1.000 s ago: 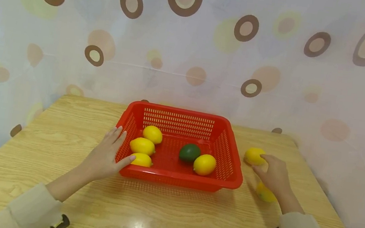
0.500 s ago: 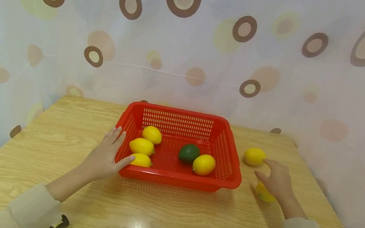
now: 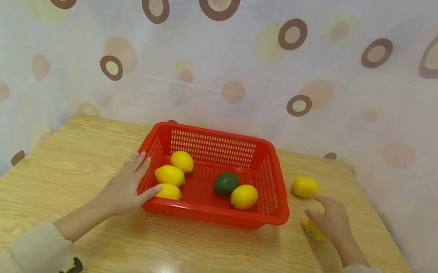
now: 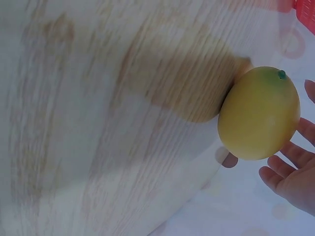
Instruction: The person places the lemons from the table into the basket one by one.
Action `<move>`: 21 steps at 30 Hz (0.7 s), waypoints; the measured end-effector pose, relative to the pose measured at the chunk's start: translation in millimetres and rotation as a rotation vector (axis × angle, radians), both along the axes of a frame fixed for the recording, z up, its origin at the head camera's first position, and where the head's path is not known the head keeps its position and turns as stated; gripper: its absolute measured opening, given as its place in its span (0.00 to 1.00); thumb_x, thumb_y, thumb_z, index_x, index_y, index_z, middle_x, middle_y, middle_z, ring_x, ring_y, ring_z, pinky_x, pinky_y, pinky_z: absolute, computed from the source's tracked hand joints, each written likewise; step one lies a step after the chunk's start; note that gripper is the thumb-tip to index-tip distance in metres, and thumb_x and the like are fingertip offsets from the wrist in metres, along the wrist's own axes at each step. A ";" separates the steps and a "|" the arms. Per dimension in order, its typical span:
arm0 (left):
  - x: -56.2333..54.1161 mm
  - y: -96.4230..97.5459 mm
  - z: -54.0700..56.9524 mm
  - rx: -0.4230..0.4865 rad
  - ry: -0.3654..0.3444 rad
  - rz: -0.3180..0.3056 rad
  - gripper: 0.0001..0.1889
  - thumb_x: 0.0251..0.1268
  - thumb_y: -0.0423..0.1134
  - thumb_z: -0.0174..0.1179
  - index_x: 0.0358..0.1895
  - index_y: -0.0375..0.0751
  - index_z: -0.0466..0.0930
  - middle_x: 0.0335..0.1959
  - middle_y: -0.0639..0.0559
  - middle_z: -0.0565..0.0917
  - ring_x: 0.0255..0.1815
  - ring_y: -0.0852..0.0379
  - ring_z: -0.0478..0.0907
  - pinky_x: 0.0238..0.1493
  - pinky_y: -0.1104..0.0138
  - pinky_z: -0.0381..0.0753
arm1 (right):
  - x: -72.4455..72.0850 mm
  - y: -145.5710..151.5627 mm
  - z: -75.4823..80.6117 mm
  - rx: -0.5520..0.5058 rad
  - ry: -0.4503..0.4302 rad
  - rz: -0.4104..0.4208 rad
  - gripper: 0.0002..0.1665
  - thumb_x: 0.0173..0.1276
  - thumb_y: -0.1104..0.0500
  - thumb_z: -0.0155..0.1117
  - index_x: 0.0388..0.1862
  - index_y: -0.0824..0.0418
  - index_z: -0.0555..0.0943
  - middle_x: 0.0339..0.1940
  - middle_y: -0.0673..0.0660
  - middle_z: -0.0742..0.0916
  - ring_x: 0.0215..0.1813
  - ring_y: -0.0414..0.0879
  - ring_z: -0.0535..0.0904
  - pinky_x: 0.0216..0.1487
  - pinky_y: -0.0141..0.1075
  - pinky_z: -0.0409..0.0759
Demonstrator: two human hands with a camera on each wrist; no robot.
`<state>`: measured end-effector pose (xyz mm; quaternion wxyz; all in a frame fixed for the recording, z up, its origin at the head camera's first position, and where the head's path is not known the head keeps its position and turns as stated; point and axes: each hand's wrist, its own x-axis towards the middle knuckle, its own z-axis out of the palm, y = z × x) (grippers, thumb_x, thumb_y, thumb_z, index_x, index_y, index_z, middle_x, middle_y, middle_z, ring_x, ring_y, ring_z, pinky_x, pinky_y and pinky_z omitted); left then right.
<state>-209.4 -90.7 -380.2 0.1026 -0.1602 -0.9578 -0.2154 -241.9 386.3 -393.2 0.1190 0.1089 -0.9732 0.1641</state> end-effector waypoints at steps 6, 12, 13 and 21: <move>-0.2 -0.3 0.0 -0.006 0.011 -0.002 0.44 0.62 0.61 0.49 0.69 0.27 0.52 0.73 0.32 0.49 0.75 0.36 0.43 0.72 0.47 0.50 | 2.2 1.6 -1.7 0.007 -0.025 -0.006 0.30 0.63 0.57 0.62 0.52 0.82 0.71 0.51 0.82 0.75 0.54 0.77 0.69 0.53 0.64 0.69; -0.1 0.0 -0.6 -0.008 0.017 -0.005 0.45 0.62 0.61 0.49 0.69 0.27 0.52 0.73 0.32 0.49 0.75 0.36 0.42 0.72 0.48 0.49 | 5.7 3.2 -2.5 0.000 -0.065 -0.016 0.30 0.64 0.56 0.61 0.53 0.82 0.70 0.53 0.82 0.74 0.55 0.77 0.67 0.54 0.65 0.67; -0.1 0.1 -0.6 -0.009 0.017 -0.004 0.44 0.62 0.61 0.49 0.69 0.27 0.52 0.73 0.32 0.49 0.75 0.36 0.42 0.72 0.48 0.50 | 6.2 3.7 -2.7 -0.001 -0.072 -0.018 0.31 0.64 0.56 0.61 0.54 0.82 0.70 0.54 0.82 0.74 0.56 0.77 0.67 0.54 0.65 0.67; 0.1 0.0 -0.6 -0.010 0.016 -0.004 0.44 0.62 0.61 0.49 0.69 0.27 0.52 0.73 0.32 0.49 0.75 0.36 0.43 0.72 0.48 0.49 | 8.0 8.1 -5.1 0.007 -0.119 -0.019 0.32 0.65 0.54 0.60 0.55 0.81 0.69 0.55 0.82 0.73 0.56 0.77 0.66 0.54 0.66 0.67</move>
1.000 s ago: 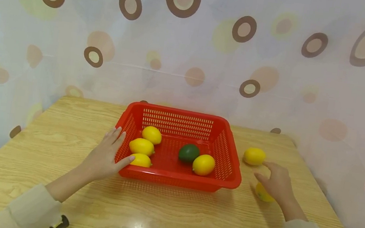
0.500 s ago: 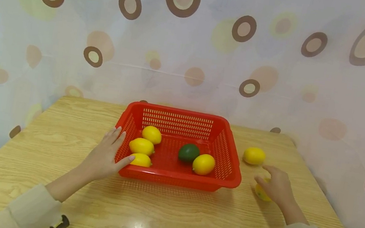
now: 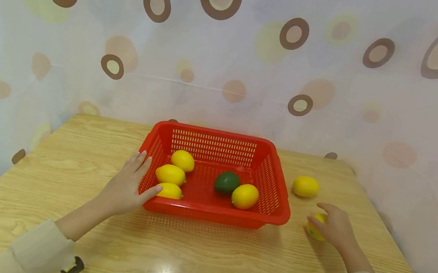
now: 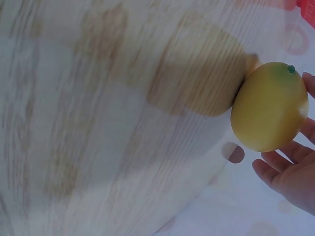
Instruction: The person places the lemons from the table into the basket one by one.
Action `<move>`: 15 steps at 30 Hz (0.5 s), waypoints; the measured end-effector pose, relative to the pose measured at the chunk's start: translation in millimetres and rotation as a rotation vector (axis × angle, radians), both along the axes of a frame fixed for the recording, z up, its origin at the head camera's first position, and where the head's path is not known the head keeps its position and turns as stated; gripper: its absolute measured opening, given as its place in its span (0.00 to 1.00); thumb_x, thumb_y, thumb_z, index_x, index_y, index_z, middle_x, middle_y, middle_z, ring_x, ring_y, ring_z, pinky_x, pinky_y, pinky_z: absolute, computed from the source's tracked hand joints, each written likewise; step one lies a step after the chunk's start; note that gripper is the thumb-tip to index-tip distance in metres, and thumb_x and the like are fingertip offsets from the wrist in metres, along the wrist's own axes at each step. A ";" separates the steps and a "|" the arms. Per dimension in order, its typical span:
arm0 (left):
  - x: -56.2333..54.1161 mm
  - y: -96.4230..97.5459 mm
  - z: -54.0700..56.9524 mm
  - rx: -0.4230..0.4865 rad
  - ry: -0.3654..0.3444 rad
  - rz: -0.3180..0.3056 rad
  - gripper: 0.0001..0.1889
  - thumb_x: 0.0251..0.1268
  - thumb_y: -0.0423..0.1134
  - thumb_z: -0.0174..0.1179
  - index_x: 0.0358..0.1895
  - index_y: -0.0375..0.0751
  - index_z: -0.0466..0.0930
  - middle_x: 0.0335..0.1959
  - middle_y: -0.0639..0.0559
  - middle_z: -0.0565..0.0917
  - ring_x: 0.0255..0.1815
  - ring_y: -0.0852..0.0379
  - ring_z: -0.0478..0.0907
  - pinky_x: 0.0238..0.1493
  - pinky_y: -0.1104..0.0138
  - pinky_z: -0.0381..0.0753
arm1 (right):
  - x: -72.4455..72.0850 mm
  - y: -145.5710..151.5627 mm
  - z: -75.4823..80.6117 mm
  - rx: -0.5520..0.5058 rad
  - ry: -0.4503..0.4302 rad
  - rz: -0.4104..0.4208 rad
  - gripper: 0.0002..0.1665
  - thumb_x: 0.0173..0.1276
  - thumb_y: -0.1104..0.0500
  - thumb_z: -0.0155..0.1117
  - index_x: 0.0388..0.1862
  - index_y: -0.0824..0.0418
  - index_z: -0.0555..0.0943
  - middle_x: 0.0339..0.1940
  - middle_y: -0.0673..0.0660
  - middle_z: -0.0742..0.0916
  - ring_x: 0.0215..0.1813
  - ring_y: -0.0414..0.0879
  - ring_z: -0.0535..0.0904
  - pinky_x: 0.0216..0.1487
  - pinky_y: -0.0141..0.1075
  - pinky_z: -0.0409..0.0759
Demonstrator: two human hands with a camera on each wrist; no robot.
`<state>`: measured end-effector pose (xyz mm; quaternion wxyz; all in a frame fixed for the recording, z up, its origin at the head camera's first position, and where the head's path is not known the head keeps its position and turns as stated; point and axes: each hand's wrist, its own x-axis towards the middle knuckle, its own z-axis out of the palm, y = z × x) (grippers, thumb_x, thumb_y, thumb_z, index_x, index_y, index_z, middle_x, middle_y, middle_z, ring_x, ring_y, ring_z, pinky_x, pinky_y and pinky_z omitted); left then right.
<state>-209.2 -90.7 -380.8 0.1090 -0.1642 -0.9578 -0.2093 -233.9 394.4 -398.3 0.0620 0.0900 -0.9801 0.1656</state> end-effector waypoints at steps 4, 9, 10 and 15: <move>0.1 0.1 -0.1 0.002 -0.007 0.002 0.44 0.62 0.61 0.49 0.69 0.27 0.52 0.73 0.32 0.49 0.75 0.36 0.43 0.72 0.47 0.50 | 0.7 1.5 -2.0 -0.001 0.000 0.005 0.33 0.64 0.53 0.61 0.55 0.81 0.70 0.55 0.82 0.73 0.56 0.77 0.66 0.54 0.65 0.67; -0.1 0.0 -0.6 0.002 -0.006 0.006 0.44 0.62 0.61 0.49 0.69 0.27 0.53 0.73 0.33 0.49 0.75 0.36 0.43 0.72 0.47 0.50 | 1.6 2.8 -4.0 -0.003 -0.016 0.008 0.35 0.62 0.52 0.63 0.56 0.80 0.69 0.55 0.82 0.73 0.56 0.77 0.67 0.53 0.65 0.67; -0.1 0.0 -0.6 0.001 -0.004 0.006 0.44 0.62 0.61 0.49 0.69 0.27 0.53 0.73 0.32 0.49 0.75 0.36 0.43 0.72 0.47 0.50 | 1.9 2.9 -4.2 -0.004 -0.018 0.008 0.35 0.62 0.53 0.63 0.55 0.80 0.69 0.55 0.82 0.73 0.56 0.77 0.67 0.53 0.64 0.68; 0.0 0.1 -0.3 0.001 -0.001 0.002 0.44 0.62 0.61 0.49 0.69 0.27 0.54 0.73 0.32 0.49 0.75 0.36 0.43 0.72 0.47 0.49 | 4.2 2.5 -4.4 -0.003 -0.030 0.005 0.35 0.60 0.53 0.65 0.55 0.79 0.70 0.54 0.81 0.74 0.55 0.76 0.69 0.51 0.63 0.69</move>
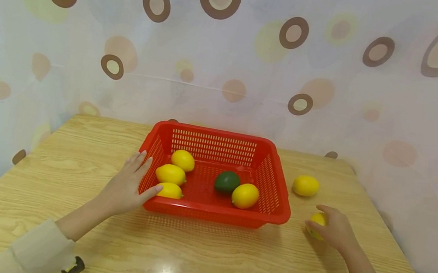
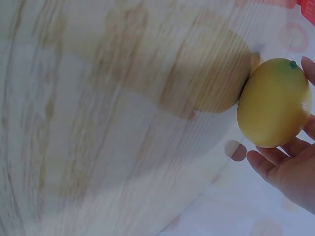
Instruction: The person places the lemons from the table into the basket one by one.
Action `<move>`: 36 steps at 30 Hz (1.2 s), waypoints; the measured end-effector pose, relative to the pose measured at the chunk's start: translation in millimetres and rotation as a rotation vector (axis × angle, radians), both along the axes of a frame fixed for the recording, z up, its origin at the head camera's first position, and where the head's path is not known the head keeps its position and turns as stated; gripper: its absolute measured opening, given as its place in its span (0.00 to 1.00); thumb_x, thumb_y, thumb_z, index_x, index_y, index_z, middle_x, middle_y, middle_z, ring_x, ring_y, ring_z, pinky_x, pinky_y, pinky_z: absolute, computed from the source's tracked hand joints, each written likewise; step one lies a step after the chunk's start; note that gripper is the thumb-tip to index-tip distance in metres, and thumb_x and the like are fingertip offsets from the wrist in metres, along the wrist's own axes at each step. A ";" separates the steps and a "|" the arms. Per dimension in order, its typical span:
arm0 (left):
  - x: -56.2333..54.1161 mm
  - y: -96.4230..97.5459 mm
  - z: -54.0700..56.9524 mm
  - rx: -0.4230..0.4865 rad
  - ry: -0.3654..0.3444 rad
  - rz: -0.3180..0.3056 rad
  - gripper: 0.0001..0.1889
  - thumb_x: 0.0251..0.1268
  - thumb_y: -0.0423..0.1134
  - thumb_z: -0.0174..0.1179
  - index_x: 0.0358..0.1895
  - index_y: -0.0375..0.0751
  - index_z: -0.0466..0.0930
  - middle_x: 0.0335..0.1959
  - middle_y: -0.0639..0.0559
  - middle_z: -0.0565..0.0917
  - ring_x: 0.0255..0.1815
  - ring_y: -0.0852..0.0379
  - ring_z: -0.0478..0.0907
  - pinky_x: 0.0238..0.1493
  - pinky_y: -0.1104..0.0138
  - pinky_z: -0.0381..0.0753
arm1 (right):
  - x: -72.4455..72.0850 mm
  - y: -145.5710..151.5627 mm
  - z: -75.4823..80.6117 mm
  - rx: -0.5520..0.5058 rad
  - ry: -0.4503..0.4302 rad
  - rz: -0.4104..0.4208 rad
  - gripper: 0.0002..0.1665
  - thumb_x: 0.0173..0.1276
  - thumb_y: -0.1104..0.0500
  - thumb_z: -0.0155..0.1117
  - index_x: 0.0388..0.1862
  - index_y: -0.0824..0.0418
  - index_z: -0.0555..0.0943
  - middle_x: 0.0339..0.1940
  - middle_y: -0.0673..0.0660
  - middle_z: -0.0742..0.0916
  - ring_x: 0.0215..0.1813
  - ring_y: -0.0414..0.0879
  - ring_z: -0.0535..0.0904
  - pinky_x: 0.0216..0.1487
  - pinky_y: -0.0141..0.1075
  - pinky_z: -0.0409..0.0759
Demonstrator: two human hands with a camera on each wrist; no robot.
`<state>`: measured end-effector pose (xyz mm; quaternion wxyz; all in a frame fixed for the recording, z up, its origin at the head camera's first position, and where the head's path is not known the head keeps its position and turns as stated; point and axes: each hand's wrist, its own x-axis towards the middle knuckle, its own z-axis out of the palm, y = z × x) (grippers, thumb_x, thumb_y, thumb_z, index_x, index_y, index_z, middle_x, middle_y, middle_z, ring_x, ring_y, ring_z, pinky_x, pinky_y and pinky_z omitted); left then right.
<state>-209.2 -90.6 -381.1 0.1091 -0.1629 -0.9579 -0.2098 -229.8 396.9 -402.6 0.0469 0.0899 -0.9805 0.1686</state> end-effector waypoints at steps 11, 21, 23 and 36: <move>0.7 -0.7 0.6 0.002 0.001 0.003 0.43 0.62 0.61 0.49 0.69 0.27 0.55 0.73 0.32 0.49 0.75 0.36 0.43 0.71 0.46 0.51 | 2.1 0.3 2.0 0.013 -0.044 0.006 0.39 0.56 0.52 0.68 0.56 0.80 0.68 0.54 0.81 0.74 0.47 0.68 0.74 0.42 0.52 0.75; 1.2 -0.7 1.7 0.003 0.013 0.001 0.42 0.62 0.61 0.49 0.68 0.27 0.56 0.73 0.32 0.50 0.74 0.35 0.43 0.72 0.46 0.50 | 1.1 -1.2 6.7 0.022 -0.076 0.010 0.42 0.55 0.52 0.69 0.58 0.80 0.66 0.53 0.82 0.74 0.40 0.59 0.76 0.35 0.42 0.74; 0.9 -0.7 1.4 0.005 0.011 0.001 0.42 0.62 0.61 0.49 0.68 0.27 0.56 0.73 0.32 0.50 0.74 0.35 0.43 0.72 0.46 0.51 | 0.2 -1.1 6.4 0.020 -0.074 0.015 0.41 0.55 0.53 0.68 0.57 0.80 0.66 0.52 0.82 0.74 0.39 0.58 0.76 0.34 0.39 0.73; -1.2 -1.0 -0.6 0.001 0.009 -0.005 0.43 0.62 0.61 0.49 0.68 0.27 0.55 0.73 0.32 0.50 0.74 0.35 0.43 0.72 0.47 0.50 | -1.2 -0.6 1.6 0.035 -0.031 0.023 0.38 0.53 0.54 0.70 0.53 0.81 0.70 0.49 0.81 0.77 0.41 0.62 0.77 0.36 0.42 0.74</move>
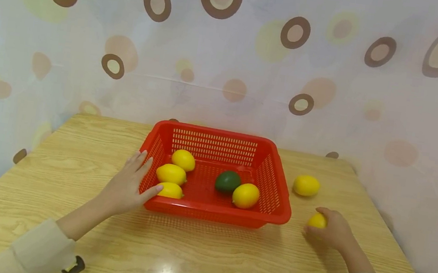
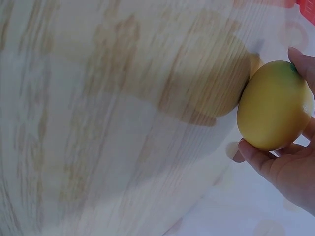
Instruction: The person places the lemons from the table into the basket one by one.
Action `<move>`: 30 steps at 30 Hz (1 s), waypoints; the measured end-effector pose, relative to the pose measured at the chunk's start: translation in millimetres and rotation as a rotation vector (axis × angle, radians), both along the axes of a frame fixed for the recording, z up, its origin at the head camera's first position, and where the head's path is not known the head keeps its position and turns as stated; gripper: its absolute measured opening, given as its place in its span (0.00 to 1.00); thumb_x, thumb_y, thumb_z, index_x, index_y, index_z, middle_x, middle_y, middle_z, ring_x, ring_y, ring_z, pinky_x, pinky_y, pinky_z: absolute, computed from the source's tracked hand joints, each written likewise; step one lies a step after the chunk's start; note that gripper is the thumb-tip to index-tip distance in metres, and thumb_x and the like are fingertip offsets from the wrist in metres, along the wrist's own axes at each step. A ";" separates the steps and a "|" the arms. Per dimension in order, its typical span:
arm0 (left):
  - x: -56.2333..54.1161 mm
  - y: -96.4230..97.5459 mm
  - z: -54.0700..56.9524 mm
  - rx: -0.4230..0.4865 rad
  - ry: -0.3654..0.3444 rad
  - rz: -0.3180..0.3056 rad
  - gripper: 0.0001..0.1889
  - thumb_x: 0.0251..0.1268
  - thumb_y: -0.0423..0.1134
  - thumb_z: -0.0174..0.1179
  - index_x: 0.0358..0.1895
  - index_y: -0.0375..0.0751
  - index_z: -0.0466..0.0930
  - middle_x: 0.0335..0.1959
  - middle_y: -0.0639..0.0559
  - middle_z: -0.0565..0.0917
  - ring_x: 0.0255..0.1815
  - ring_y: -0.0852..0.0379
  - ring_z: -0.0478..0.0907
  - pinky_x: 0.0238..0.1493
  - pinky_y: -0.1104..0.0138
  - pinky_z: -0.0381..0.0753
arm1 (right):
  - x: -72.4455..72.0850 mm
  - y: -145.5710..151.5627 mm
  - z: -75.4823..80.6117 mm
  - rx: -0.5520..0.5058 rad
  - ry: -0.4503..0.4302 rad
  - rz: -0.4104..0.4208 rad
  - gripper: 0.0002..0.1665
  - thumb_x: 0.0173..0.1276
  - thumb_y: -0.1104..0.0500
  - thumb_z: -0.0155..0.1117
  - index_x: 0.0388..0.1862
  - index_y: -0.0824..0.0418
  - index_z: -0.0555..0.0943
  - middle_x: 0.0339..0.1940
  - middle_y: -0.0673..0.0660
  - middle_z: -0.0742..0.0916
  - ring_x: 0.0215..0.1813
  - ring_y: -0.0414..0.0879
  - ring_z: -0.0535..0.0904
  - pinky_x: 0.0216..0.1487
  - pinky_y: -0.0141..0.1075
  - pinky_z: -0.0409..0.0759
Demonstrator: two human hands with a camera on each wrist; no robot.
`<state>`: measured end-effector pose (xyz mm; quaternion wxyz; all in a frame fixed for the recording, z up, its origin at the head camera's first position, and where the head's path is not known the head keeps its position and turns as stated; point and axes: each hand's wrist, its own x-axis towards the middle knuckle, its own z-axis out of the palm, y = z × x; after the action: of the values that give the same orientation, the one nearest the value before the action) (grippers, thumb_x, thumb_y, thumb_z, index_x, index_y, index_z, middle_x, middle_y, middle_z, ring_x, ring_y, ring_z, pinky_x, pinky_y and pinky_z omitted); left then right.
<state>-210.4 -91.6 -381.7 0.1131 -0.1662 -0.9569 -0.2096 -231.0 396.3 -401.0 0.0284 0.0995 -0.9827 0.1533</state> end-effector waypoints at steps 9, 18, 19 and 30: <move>-0.3 -0.3 -0.2 -0.003 -0.002 -0.002 0.44 0.62 0.61 0.49 0.68 0.26 0.55 0.73 0.31 0.50 0.74 0.35 0.43 0.71 0.46 0.51 | -0.5 0.5 -1.0 0.003 0.019 -0.001 0.38 0.53 0.53 0.70 0.52 0.81 0.71 0.49 0.80 0.77 0.42 0.63 0.77 0.37 0.44 0.75; -0.4 0.2 -0.8 0.004 0.008 -0.005 0.43 0.62 0.61 0.49 0.68 0.26 0.55 0.73 0.31 0.50 0.74 0.35 0.43 0.71 0.46 0.51 | -2.4 1.1 3.6 -0.036 0.006 -0.019 0.40 0.54 0.52 0.69 0.55 0.79 0.69 0.49 0.79 0.77 0.37 0.55 0.74 0.32 0.36 0.70; -0.5 0.2 -0.7 0.004 0.009 -0.005 0.43 0.62 0.61 0.49 0.68 0.26 0.55 0.73 0.31 0.50 0.74 0.35 0.43 0.71 0.46 0.51 | -2.6 1.2 4.6 -0.035 0.013 -0.020 0.39 0.54 0.52 0.69 0.55 0.79 0.69 0.48 0.79 0.77 0.37 0.56 0.75 0.32 0.36 0.70; 0.3 0.2 -0.1 0.001 0.009 -0.002 0.43 0.62 0.61 0.48 0.68 0.25 0.55 0.73 0.32 0.50 0.75 0.36 0.43 0.72 0.47 0.50 | -3.0 2.7 13.2 -0.006 0.038 -0.010 0.39 0.55 0.51 0.69 0.55 0.79 0.70 0.50 0.80 0.76 0.43 0.64 0.76 0.35 0.42 0.73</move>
<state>-210.1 -91.4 -381.8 0.1173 -0.1682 -0.9561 -0.2096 -234.0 398.9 -387.8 0.0480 0.0973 -0.9821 0.1543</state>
